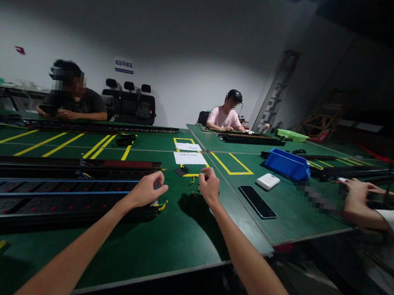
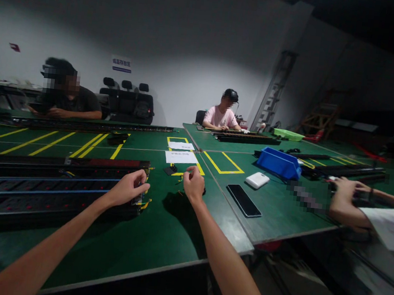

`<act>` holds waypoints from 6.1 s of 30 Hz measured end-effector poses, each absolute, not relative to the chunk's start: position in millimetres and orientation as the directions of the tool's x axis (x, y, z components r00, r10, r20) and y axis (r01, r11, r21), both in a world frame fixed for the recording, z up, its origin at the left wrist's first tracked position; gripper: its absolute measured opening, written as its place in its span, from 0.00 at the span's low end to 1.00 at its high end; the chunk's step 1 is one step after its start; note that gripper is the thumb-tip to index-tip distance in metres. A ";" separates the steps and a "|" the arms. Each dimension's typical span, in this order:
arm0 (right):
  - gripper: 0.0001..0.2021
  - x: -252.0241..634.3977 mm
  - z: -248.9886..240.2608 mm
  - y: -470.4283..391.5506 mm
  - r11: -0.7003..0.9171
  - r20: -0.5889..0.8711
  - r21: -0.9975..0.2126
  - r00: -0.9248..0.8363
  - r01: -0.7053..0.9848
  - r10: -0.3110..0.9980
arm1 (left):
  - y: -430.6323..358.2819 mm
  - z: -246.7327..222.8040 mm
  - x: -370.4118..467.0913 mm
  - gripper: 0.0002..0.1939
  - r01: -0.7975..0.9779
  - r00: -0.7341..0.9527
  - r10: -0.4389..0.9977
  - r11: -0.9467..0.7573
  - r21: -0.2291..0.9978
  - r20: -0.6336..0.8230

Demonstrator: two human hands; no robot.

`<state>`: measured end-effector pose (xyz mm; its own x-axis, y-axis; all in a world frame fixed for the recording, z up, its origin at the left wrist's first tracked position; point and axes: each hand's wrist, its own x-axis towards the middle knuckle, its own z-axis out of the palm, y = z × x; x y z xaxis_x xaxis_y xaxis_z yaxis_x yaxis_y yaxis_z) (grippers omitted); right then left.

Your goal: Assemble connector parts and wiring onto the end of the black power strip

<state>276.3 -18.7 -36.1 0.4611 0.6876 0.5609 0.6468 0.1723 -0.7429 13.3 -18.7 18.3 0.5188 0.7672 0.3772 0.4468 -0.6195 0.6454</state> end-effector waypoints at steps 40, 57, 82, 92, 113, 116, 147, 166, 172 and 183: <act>0.08 287.1 -22.9 -36.5 0.225 0.242 -0.171 -0.180 0.959 0.953 | -15.4 20.2 5.4 0.25 -0.009 0.491 0.850 -0.213 0.977 0.190; 0.22 234.5 -33.9 -39.0 0.133 0.106 -0.988 -0.294 0.073 0.950 | -25.5 8.2 15.5 0.18 0.184 0.619 0.731 -0.491 0.851 0.288; 0.23 232.4 -41.1 -32.0 -0.111 -0.089 -0.982 -0.141 -0.151 0.986 | -24.5 14.7 13.3 0.19 0.210 0.648 0.752 -0.329 0.921 0.121; 0.17 236.4 -48.2 -24.4 -0.123 -0.111 -0.983 -0.092 -0.137 0.990 | -18.7 19.4 7.9 0.23 -0.078 0.556 0.828 -0.032 0.996 0.070; 0.23 228.9 -35.5 -41.6 0.041 0.059 -0.997 -0.317 -0.065 0.947 | -24.0 12.3 7.2 0.14 0.394 0.695 0.632 -0.733 0.554 0.343; 0.23 229.3 -38.4 -40.7 0.047 0.061 -0.998 -0.353 -0.047 0.934 | -24.8 11.7 7.5 0.13 0.388 0.716 0.628 -0.722 0.573 0.306; 0.25 232.8 -47.2 -32.7 -0.088 -0.083 -0.996 -0.279 -0.006 0.957 | -10.5 47.9 -44.6 0.23 0.454 0.792 0.573 -0.324 0.830 -0.209; 0.21 233.9 -49.5 -30.8 -0.097 -0.095 -0.995 -0.283 0.005 0.954 | -5.3 33.9 -35.1 0.25 0.459 0.786 0.584 -0.333 0.823 -0.203; 0.21 234.3 -50.1 -30.1 -0.095 -0.092 -0.995 -0.293 0.003 0.952 | -5.6 35.0 -36.4 0.24 0.455 0.802 0.544 -0.290 0.842 -0.246; 0.21 235.4 -50.4 -29.3 -0.107 -0.104 -0.994 -0.299 0.008 0.949 | -4.2 34.0 -37.7 0.25 0.449 0.792 0.561 -0.267 0.853 -0.242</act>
